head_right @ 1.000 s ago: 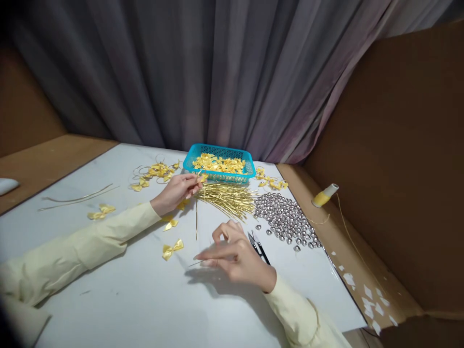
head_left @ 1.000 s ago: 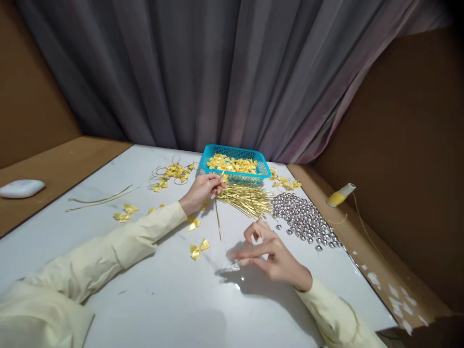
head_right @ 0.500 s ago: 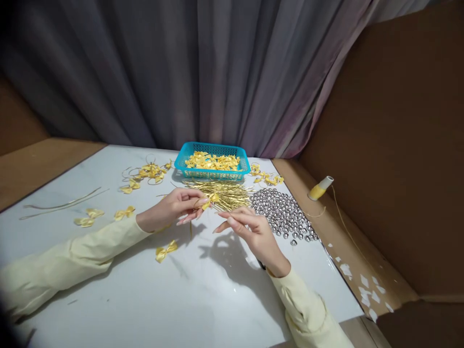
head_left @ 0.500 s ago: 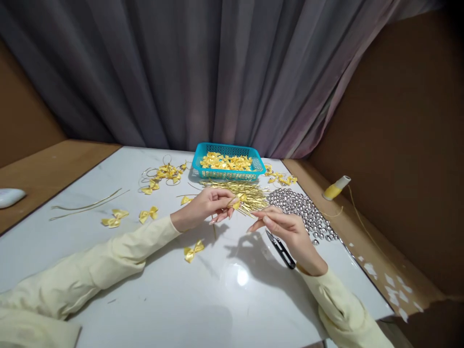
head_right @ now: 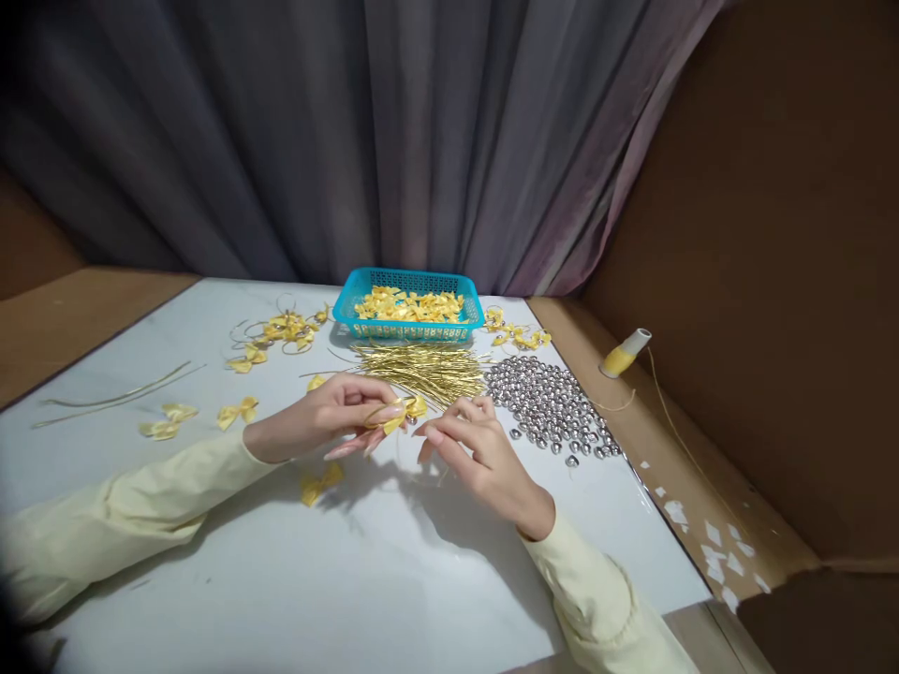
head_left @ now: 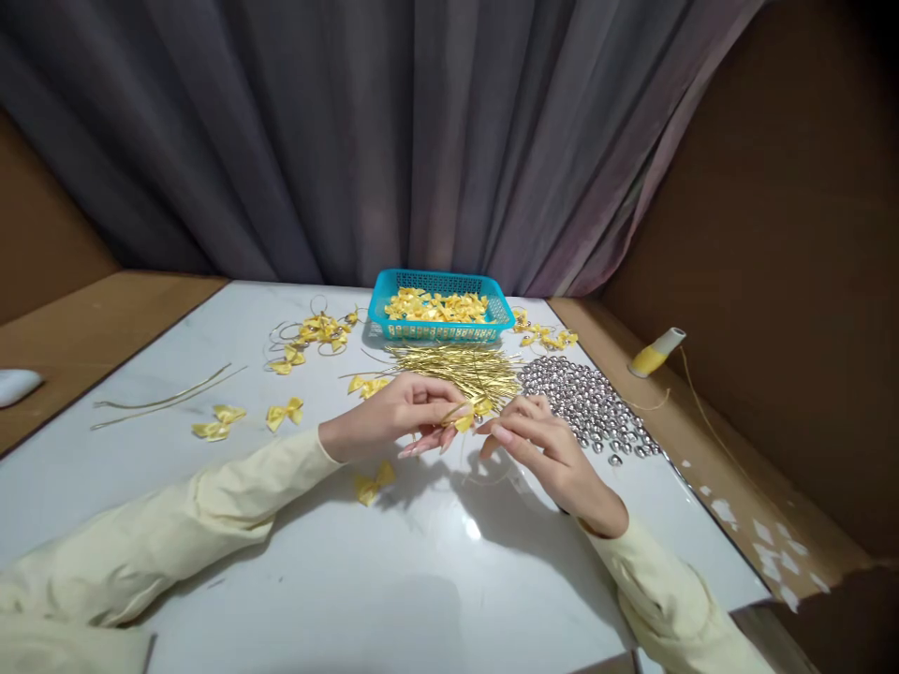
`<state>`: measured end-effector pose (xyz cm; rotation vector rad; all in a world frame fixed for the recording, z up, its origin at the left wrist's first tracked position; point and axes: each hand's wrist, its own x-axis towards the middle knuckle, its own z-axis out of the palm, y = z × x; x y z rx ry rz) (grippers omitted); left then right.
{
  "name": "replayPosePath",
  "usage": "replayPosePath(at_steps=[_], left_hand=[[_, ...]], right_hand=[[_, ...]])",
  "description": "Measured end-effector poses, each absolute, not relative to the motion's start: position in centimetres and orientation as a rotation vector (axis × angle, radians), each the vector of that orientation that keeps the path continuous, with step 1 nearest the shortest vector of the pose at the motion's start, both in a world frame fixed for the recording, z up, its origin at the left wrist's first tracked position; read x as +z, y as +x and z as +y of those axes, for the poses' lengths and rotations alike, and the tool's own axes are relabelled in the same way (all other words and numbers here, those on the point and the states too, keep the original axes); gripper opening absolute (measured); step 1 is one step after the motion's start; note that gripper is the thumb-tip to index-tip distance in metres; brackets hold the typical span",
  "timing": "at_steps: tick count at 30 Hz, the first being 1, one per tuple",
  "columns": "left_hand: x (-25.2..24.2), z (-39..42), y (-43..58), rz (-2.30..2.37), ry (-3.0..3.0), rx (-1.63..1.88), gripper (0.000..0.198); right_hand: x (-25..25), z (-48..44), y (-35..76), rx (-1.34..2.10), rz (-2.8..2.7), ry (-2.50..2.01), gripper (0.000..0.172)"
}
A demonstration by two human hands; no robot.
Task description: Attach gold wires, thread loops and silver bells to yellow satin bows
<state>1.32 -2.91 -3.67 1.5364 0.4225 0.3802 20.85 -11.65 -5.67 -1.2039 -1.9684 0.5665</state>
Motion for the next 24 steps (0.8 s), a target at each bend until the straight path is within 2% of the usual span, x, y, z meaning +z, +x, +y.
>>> replayPosePath(at_steps=[11, 17, 24], left_hand=[[-3.47, -3.11, 1.38, 0.444, 1.523, 0.387, 0.019], [-3.31, -3.17, 1.48, 0.444, 1.481, 0.389, 0.021], [-3.86, -2.98, 1.43, 0.433, 1.366, 0.363, 0.021]], right_hand=[[-5.70, -11.61, 20.96, 0.554, -1.994, -1.155, 0.031], [-5.98, -11.77, 21.01, 0.545, -1.939, -1.116, 0.016], [-6.28, -11.91, 21.06, 0.461, -2.014, -1.122, 0.027]])
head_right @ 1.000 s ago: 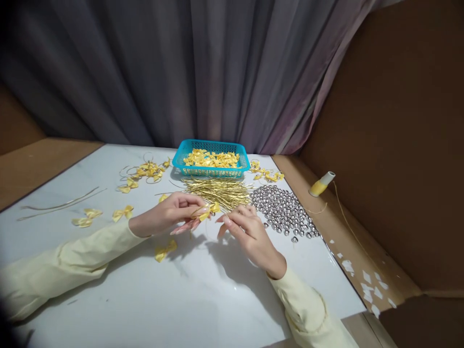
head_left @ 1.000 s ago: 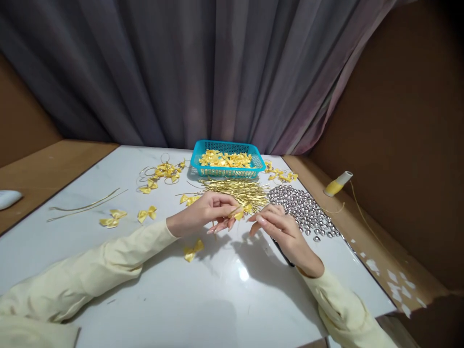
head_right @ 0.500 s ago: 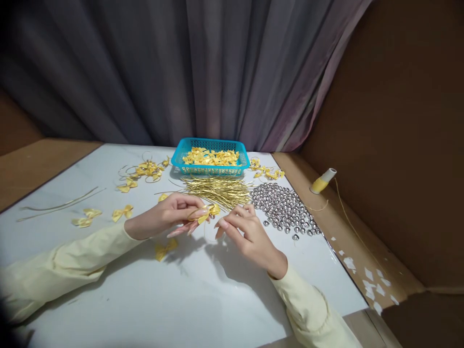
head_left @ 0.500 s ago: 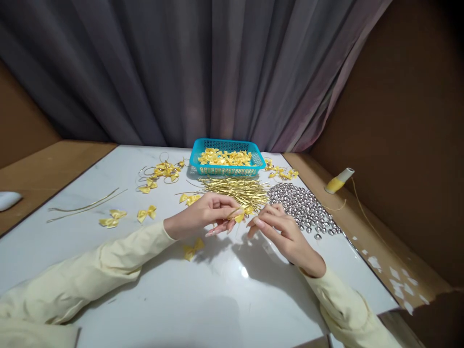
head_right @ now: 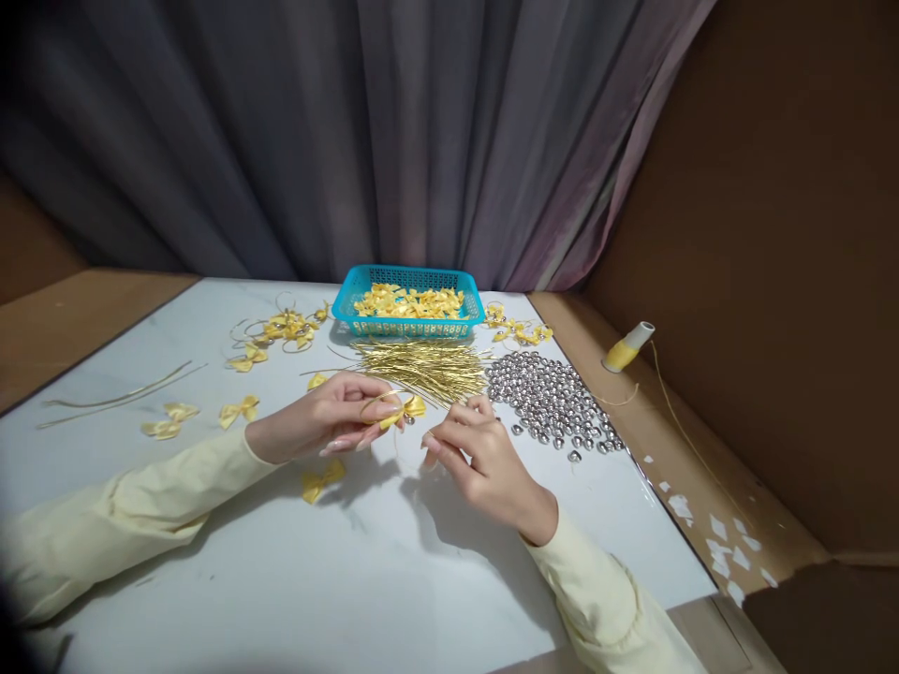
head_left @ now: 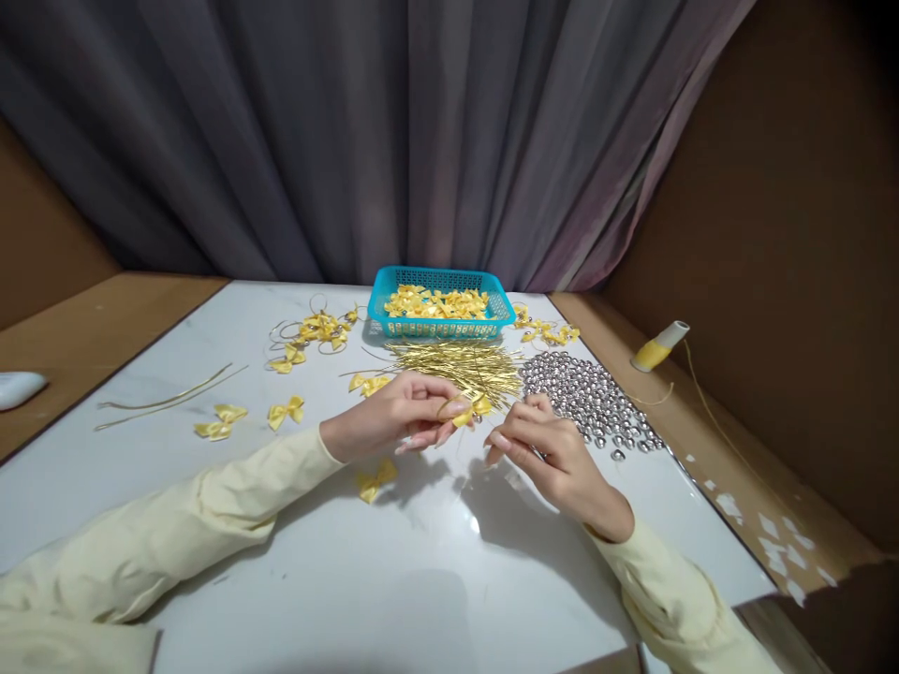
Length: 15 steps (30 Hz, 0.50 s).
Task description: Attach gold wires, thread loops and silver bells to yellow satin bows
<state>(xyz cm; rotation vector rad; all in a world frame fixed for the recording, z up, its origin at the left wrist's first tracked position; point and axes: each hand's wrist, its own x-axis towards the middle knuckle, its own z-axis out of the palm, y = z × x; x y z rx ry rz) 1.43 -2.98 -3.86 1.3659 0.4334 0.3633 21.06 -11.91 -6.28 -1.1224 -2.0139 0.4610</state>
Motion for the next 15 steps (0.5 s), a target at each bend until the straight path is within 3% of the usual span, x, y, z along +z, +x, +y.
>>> replayPosePath(at_steps=[15], left_hand=[[-4.16, -2.90, 1.70, 0.457, 1.250, 0.338, 0.015]], right_hand=[[-6.08, -12.06, 20.95, 0.475, -1.987, -1.081, 0.029]])
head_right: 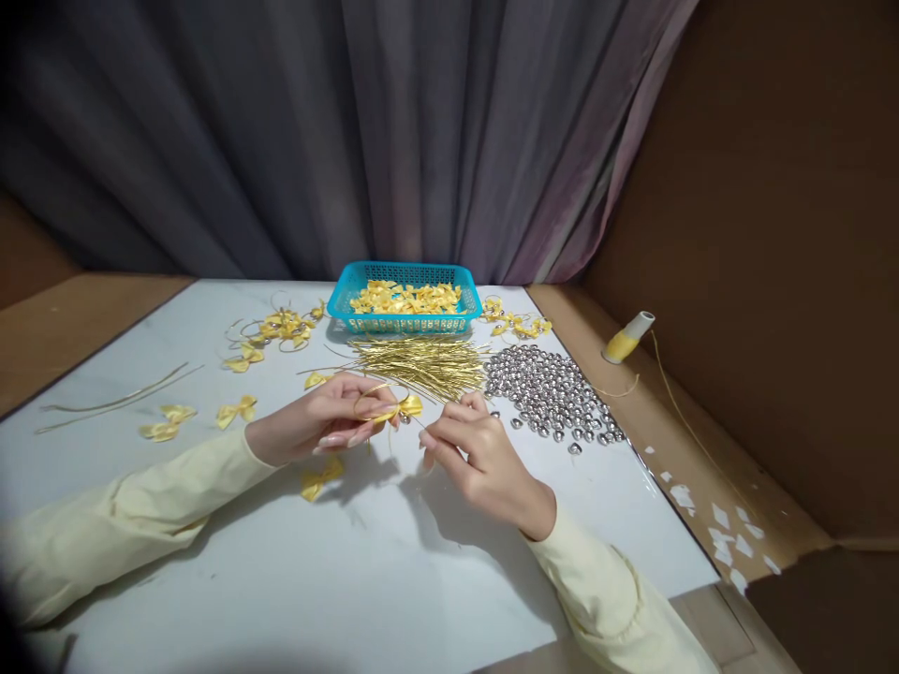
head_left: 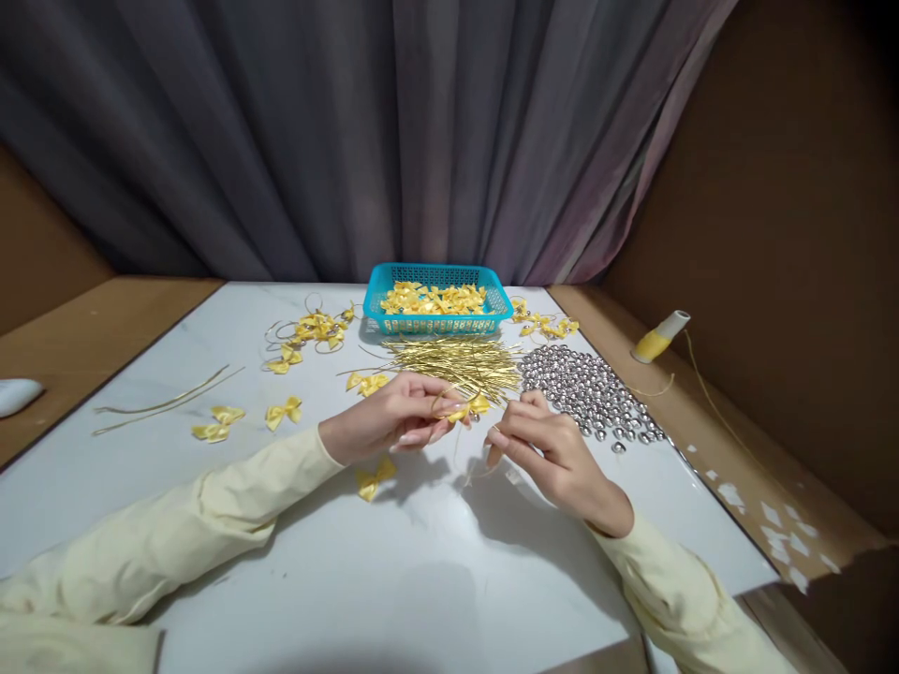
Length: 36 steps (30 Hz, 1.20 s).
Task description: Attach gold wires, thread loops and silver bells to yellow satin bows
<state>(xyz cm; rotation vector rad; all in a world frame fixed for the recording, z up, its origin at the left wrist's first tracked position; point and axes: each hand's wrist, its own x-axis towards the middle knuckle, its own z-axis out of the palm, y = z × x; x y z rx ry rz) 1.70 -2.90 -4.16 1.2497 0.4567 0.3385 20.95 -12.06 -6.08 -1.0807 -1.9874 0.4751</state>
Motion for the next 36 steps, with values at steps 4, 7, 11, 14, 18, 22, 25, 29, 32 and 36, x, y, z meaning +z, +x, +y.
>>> replayPosePath(at_steps=[4, 7, 11, 14, 18, 22, 25, 29, 32, 36], left_hand=[[-4.17, -2.89, 1.70, 0.476, 1.259, 0.339, 0.014], [-4.20, -2.86, 1.73, 0.483, 1.254, 0.336, 0.015], [-4.28, -2.84, 1.80, 0.474, 1.256, 0.338, 0.014], [-4.31, -2.84, 1.81, 0.475, 1.255, 0.326, 0.014], [-4.29, -2.80, 1.80, 0.476, 1.264, 0.306, 0.014], [-4.24, -2.80, 1.77, 0.455, 1.287, 0.281, 0.016], [-4.22, -2.84, 1.69, 0.453, 1.289, 0.267, 0.017], [-4.19, -2.82, 1.59, 0.460, 1.292, 0.238, 0.018], [-4.14, -2.80, 1.59, 0.474, 1.292, 0.216, 0.017], [-4.05, -2.85, 1.65, 0.460, 1.301, 0.176, 0.016]], right_hand=[[-6.11, -12.07, 21.02, 0.481, -1.983, -1.092, 0.030], [-6.10, -12.14, 21.03, 0.492, -1.982, -1.109, 0.031], [-6.06, -12.14, 21.00, 0.506, -1.990, -1.117, 0.033], [-6.06, -12.10, 21.02, 0.503, -1.994, -1.126, 0.034], [-6.09, -12.05, 21.08, 0.514, -2.000, -1.119, 0.034], [-6.15, -11.96, 21.15, 0.532, -2.003, -1.107, 0.034], [-6.20, -11.92, 21.22, 0.536, -2.007, -1.091, 0.033], [-6.13, -11.94, 21.27, 0.539, -2.026, -1.088, 0.033], [-5.95, -11.94, 21.28, 0.534, -2.047, -1.080, 0.034], [-5.76, -11.90, 21.32, 0.518, -2.077, -1.057, 0.034]])
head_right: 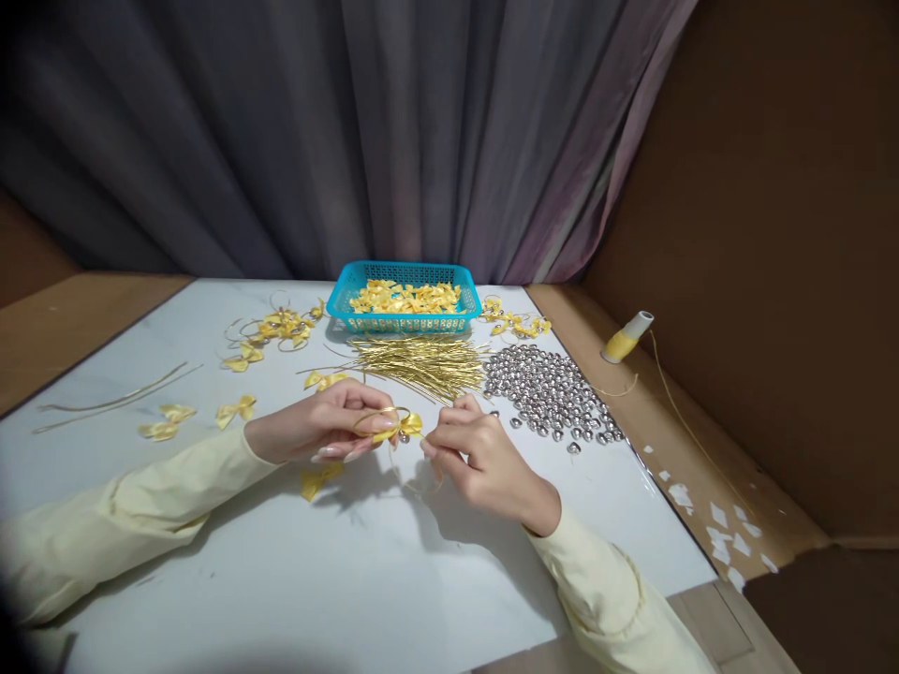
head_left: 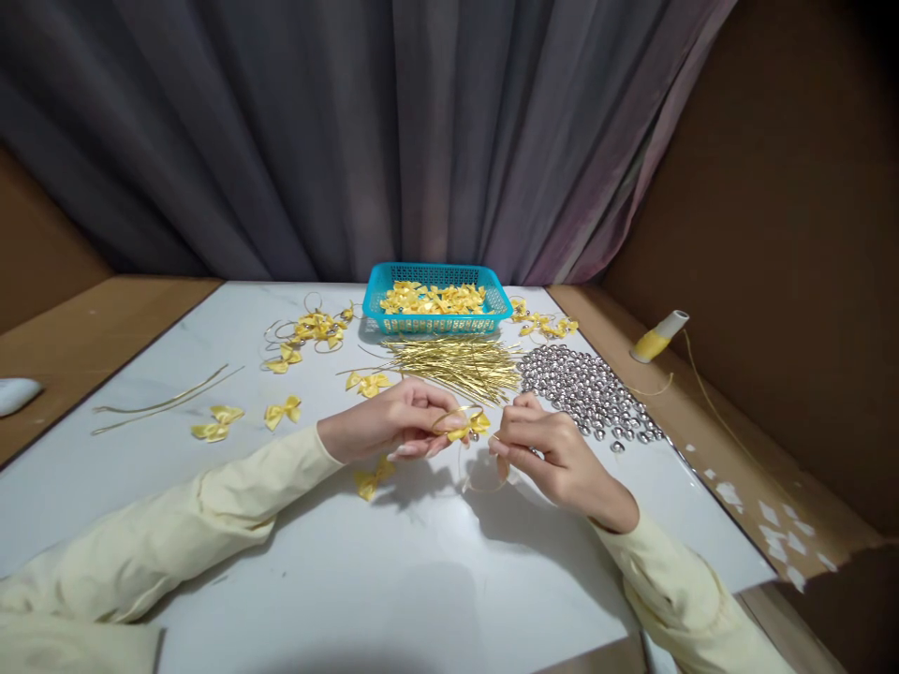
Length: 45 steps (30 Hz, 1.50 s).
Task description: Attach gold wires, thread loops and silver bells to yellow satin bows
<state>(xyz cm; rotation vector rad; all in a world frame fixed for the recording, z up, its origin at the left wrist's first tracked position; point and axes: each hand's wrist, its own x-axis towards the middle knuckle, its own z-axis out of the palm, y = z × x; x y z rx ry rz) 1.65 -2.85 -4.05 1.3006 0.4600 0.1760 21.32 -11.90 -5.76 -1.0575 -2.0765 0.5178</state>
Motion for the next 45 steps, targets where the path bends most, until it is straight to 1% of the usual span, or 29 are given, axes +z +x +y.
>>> replayPosePath(at_steps=[10, 18, 26, 45], left_hand=[[-4.08, -2.89, 1.68, 0.437, 1.283, 0.139, 0.013], [-3.99, -2.90, 1.62, 0.400, 1.264, 0.148, 0.016], [-4.17, -2.78, 1.66, 0.396, 1.255, 0.138, 0.016], [-4.16, -2.85, 1.57, 0.386, 1.242, 0.124, 0.016]], right_hand=[[-5.85, -11.83, 21.42, 0.542, -2.075, -1.019, 0.034], [-5.88, -11.83, 21.57, 0.538, -2.069, -1.020, 0.036], [-5.92, -11.80, 21.49, 0.557, -2.054, -0.996, 0.033], [-6.16, -11.67, 21.68, 0.534, -2.096, -0.947, 0.033]])
